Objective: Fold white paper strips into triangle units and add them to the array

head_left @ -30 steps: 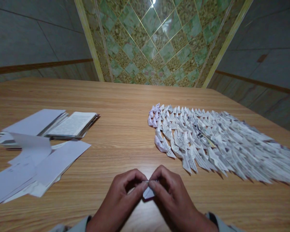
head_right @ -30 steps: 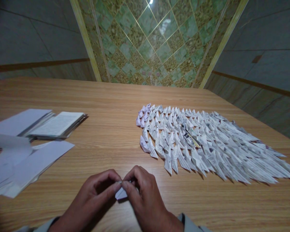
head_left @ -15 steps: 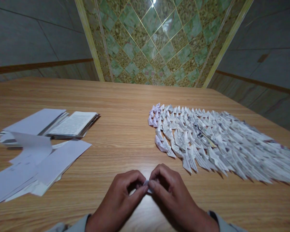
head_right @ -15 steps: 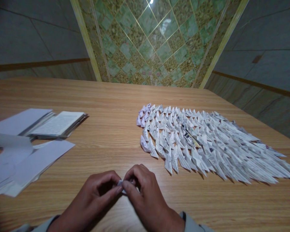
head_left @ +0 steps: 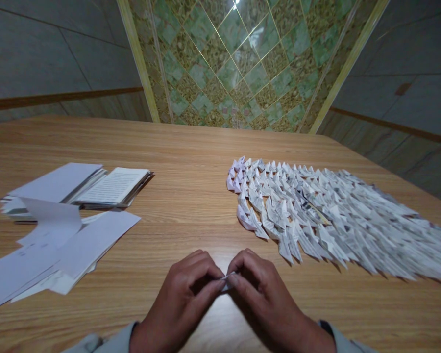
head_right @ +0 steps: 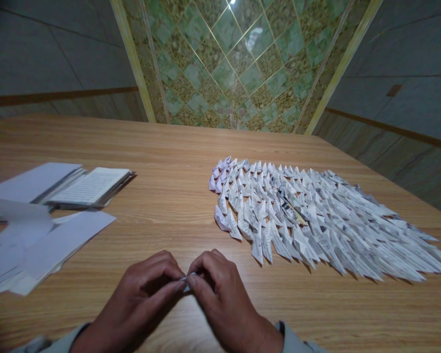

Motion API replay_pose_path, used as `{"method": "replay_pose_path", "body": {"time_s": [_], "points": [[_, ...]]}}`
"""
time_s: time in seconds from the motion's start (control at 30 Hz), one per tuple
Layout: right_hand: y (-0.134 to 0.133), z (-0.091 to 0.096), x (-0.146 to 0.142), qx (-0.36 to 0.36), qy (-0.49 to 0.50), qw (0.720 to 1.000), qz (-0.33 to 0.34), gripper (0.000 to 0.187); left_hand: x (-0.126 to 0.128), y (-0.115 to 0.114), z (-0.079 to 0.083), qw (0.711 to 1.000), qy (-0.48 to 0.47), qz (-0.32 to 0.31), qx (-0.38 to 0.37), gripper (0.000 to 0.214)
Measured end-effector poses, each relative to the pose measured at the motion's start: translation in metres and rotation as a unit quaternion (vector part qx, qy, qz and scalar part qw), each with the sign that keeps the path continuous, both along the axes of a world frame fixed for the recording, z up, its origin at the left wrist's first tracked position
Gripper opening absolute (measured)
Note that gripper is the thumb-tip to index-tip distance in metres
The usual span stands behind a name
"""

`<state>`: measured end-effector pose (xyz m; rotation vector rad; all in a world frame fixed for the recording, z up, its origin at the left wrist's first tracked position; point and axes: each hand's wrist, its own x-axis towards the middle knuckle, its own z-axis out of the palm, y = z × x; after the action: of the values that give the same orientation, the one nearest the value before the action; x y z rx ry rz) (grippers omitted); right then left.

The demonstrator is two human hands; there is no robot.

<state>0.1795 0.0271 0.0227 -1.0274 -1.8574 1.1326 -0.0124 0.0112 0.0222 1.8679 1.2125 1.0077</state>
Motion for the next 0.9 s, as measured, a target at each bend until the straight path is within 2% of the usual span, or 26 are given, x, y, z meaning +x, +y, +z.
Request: {"method": "replay_pose_path", "body": {"time_s": [0.1,0.23,0.3,0.37,0.47,0.6,0.9], "points": [[-0.0003,-0.0008,-0.0007,-0.022,0.028,0.999,0.0,0.019,0.0003,-0.0011,0.0003,1.0,-0.018,0.003,-0.023,0.021],[0.0003,-0.0023,-0.0008,-0.084,0.091,0.992,0.003,0.021,0.0006,0.0023,-0.0019,0.989,-0.091,0.018,-0.119,0.018],[0.0007,-0.0018,-0.0007,-0.098,0.098,0.99,0.001,0.022,0.0002,0.0036,-0.0029,0.984,-0.11,0.024,-0.141,0.019],[0.0008,-0.0005,-0.0005,-0.095,0.078,0.992,-0.008,0.023,-0.0006,0.0033,-0.0024,0.987,-0.095,0.022,-0.125,0.02],[0.0003,0.0013,-0.0005,-0.062,0.027,0.998,-0.013,0.021,-0.0018,0.0007,0.0007,0.997,-0.039,-0.004,-0.06,0.024],[-0.0005,0.0005,-0.0005,-0.025,-0.007,1.0,0.009,0.017,-0.0016,-0.001,0.0028,0.999,0.0,-0.038,-0.01,0.028],[0.0012,-0.0037,-0.0005,-0.096,0.081,0.992,-0.017,0.025,0.0043,0.0022,-0.0039,0.98,-0.102,0.005,-0.168,0.015]]}}
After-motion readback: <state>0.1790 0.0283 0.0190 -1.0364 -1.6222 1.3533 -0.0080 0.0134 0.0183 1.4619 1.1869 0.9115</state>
